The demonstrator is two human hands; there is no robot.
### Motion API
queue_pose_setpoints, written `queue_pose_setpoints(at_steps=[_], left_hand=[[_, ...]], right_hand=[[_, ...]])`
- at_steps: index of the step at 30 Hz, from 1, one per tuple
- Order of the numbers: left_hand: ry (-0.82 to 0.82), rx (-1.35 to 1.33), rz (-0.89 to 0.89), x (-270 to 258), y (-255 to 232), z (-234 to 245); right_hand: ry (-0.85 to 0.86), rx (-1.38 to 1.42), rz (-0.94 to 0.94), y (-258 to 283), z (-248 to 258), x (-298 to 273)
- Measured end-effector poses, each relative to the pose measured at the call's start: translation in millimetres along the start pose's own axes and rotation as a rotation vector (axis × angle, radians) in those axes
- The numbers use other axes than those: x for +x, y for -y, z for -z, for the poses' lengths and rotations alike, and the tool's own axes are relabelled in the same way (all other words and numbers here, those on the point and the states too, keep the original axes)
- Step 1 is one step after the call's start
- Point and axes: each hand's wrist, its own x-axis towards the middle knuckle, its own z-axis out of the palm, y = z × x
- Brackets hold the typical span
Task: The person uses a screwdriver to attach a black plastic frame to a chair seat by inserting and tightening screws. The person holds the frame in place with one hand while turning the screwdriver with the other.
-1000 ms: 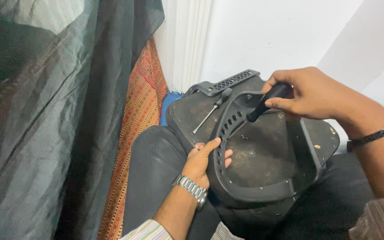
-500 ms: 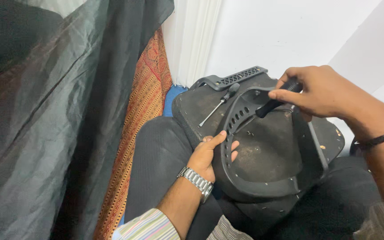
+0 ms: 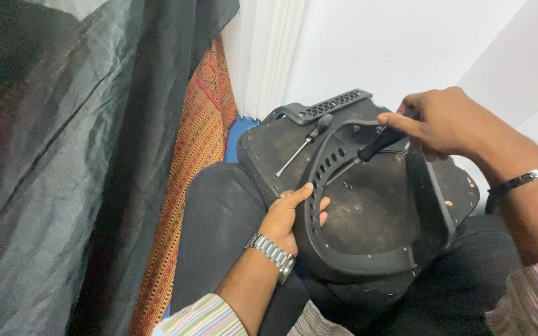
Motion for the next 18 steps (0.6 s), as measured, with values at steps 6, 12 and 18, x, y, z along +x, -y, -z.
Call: queue_pose_setpoints(at_steps=[6,12,18], left_hand=[[0.069,0.021,-0.027,3.9,2.3,2.0],[0.056,0.038,-0.033,4.7,3.6,4.8],[0.061,0.044,-0.031,2.3,1.4,0.2]], right_hand=[[-0.032,0.433,0.644,-31.5,-12.3,17.0],[-0.026,0.326,0.389,-18.3,-11.7,6.3],[-0.071,-0.069,0.171,-1.5,-1.6,8.9]])
